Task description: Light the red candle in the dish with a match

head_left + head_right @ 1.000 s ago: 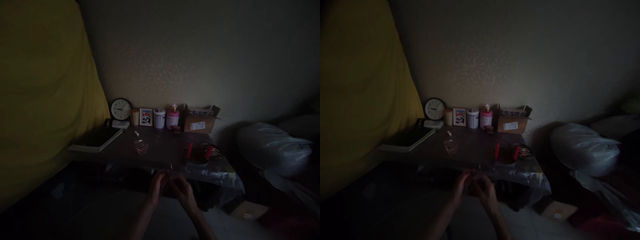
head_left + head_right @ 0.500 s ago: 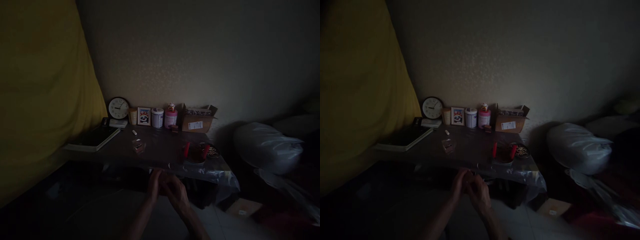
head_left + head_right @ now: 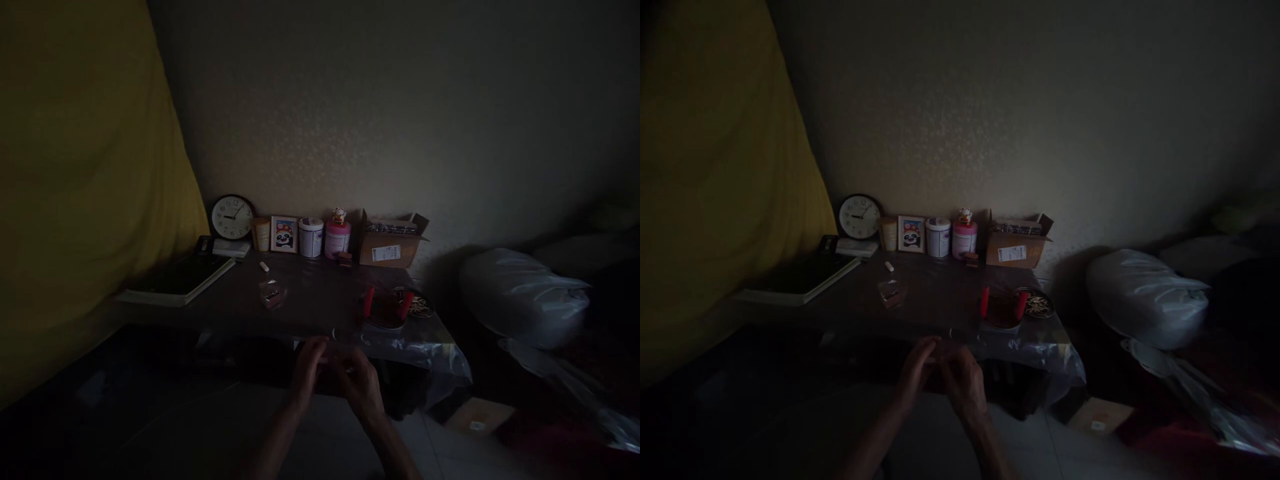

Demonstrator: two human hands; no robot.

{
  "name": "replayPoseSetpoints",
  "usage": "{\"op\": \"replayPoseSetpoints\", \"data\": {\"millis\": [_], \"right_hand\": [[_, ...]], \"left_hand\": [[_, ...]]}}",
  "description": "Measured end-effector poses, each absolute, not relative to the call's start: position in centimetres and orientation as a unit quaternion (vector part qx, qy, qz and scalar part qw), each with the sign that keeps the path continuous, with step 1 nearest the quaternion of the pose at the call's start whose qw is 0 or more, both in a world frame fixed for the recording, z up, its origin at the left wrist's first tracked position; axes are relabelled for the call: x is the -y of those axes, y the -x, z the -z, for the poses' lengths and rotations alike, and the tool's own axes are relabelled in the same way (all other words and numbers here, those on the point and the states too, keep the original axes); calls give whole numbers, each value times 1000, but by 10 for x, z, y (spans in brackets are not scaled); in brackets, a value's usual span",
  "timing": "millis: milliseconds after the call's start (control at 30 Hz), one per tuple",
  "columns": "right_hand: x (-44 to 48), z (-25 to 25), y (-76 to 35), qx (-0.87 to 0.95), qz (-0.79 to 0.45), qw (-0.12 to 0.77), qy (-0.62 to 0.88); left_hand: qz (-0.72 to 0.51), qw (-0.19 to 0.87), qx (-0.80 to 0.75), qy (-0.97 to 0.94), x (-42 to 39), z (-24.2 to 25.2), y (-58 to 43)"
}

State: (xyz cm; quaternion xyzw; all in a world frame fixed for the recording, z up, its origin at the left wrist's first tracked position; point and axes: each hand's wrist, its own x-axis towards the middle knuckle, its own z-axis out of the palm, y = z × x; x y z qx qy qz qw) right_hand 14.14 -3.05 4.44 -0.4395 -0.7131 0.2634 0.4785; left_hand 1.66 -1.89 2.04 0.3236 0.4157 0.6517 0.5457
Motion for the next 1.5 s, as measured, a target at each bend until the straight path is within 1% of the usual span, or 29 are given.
{"op": "replayPoseSetpoints", "data": {"millis": [267, 400, 633, 767, 900, 1000, 1067, 1200, 1500], "right_hand": [[23, -48, -155, 646, -344, 513, 449], [18, -45, -159, 581, -426, 547, 426], [11, -48, -171, 413, -540, 620, 392], [5, -45, -173, 357, -570, 635, 380], [5, -42, -172, 355, -564, 630, 399], [10, -44, -169, 400, -548, 602, 422], [14, -45, -167, 429, -528, 598, 423], [20, -47, -162, 498, -462, 595, 429], [20, -39, -162, 637, -312, 529, 466]], "left_hand": [[-626, 535, -405, -397, 18, -31, -17], [-622, 538, -391, -413, 23, -36, -16], [-633, 648, -307, -292, 27, -33, -9], [-606, 686, -280, -289, 27, -31, -6], [-588, 701, -274, -295, 29, -33, -8], [-577, 705, -266, -314, 32, -35, -9], [-567, 706, -263, -334, 33, -37, -10], [-553, 702, -277, -353, 33, -37, -12], [-585, 636, -318, -390, 30, -35, -17]]}}
